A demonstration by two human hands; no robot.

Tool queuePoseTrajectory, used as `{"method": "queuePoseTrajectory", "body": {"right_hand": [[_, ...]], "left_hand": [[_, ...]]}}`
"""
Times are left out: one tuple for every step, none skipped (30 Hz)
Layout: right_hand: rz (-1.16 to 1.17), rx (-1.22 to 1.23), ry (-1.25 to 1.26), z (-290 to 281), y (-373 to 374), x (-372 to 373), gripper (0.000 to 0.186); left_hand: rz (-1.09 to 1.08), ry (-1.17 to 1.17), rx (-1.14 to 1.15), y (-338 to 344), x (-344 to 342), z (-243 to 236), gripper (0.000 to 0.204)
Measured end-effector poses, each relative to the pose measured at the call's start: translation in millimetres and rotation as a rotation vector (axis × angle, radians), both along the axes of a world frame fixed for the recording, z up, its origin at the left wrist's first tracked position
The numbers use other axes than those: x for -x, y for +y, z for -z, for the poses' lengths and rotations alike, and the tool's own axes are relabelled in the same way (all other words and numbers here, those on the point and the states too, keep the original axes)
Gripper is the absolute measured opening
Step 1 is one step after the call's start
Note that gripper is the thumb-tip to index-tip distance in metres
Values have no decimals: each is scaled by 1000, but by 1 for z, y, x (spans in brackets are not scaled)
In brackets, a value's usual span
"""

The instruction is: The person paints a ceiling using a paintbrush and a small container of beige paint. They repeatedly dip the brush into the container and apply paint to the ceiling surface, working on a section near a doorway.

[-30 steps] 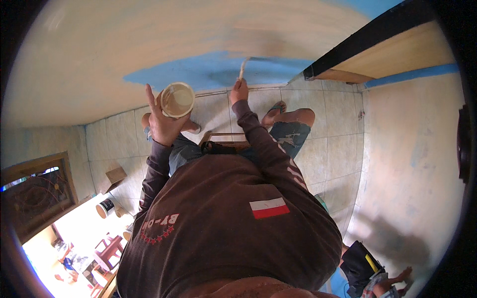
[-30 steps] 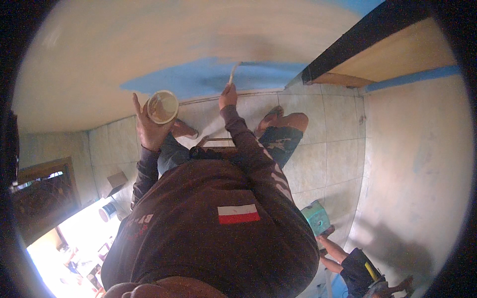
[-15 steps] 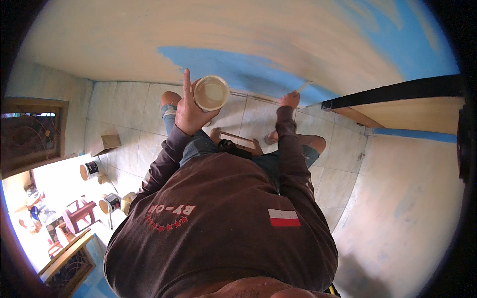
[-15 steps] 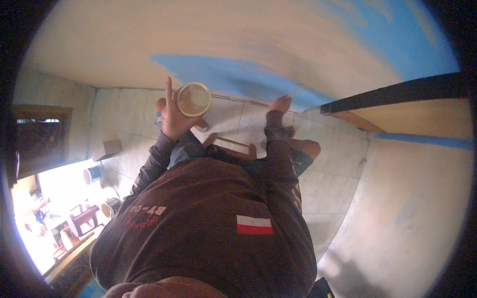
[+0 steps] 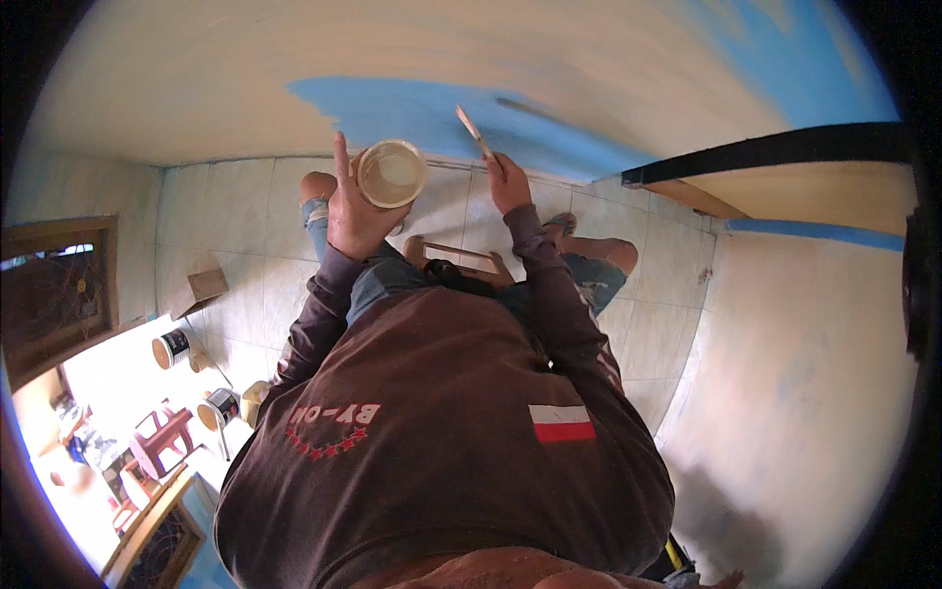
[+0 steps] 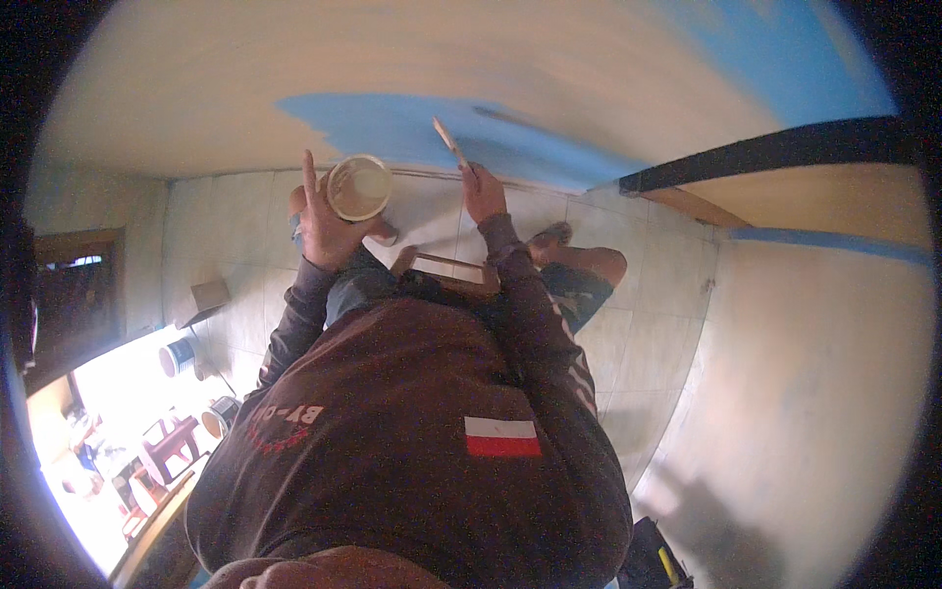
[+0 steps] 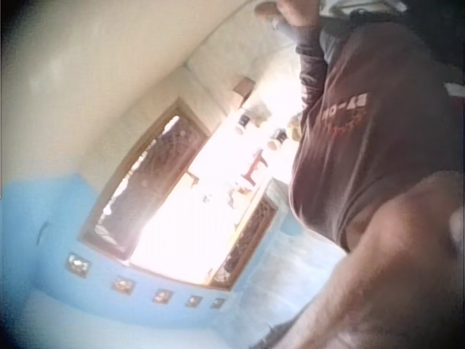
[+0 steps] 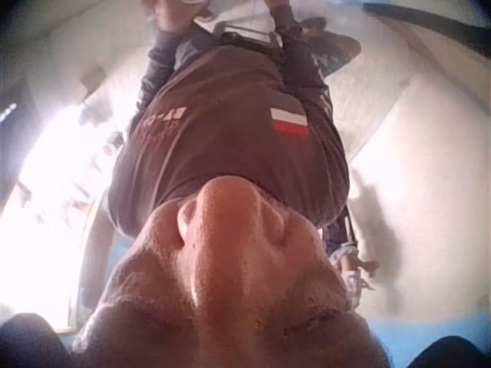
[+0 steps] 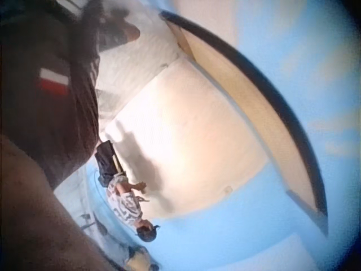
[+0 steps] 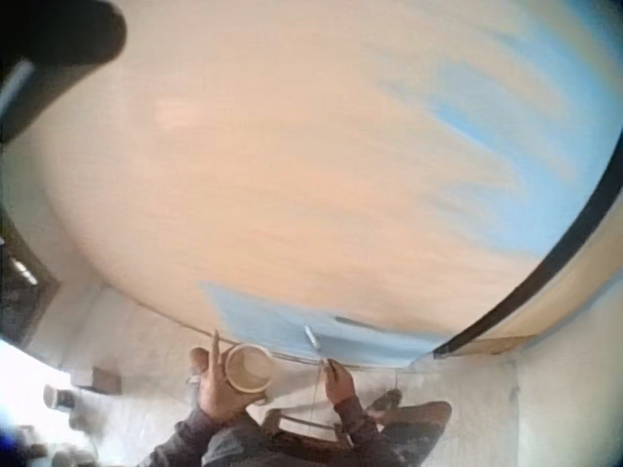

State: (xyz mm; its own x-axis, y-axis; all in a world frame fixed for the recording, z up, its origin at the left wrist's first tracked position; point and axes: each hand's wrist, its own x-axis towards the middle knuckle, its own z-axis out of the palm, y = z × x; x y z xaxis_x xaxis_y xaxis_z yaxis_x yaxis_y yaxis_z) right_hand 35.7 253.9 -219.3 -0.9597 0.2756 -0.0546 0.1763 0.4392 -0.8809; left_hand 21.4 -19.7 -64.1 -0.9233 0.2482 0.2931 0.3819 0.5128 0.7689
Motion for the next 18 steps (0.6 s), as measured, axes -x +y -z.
{"method": "queuePoseTrajectory", "body": {"right_hand": [[-30, -40, -19, -8, 9, 4, 38], [-65, -77, -36, -12, 17, 11, 39], [-102, -113, -53, -16, 25, 19, 39], [-121, -161, -37, -18, 31, 25, 40], [-141, -208, -21, -18, 36, 31, 40], [-161, -255, -6, -18, 41, 36, 40], [-158, -314, 70, -13, 48, 40, 38], [-118, -326, 71, -13, 55, 43, 37], [-76, -337, 71, -14, 62, 45, 36], [-33, -349, 71, -15, 72, 46, 35], [-33, -365, 58, -13, 84, 43, 34], [-6, -379, 51, -10, 93, 39, 34], [21, -394, 43, -9, 100, 33, 34], [50, -411, 34, -6, 109, 26, 35], [98, -427, 44, -3, 117, 19, 34], [150, -444, 52, 4, 126, 10, 33], [199, -460, 63, 5, 132, 4, 33], [212, -451, 55, 6, 139, -3, 33]], "left_hand": [[1, -9, 0, 1, 0, -1, 131], [-3, -15, 2, 1, 0, -2, 131], [8, -9, -2, 1, 1, -1, 131], [18, -1, -5, 1, 1, 0, 131], [26, 6, -8, 0, 1, 1, 131], [27, -1, -18, 1, 1, 0, 132], [27, -7, -29, 2, 1, -1, 134], [19, -13, -35, 2, 0, -2, 135], [12, -6, -28, 2, -1, -3, 135], [6, 2, -22, 2, -1, -3, 134], [0, 8, -18, 3, -1, -3, 134], [0, 13, -21, 2, -1, -3, 134], [-1, 16, -24, 1, -1, -2, 134], [1, 19, -30, 1, 0, -2, 134], [5, 28, -17, 1, 0, -2, 133], [12, 35, -5, 1, 0, -3, 132], [15, 45, 8, 1, 0, -3, 131], [12, 47, 17, 1, 0, -4, 131]]}}
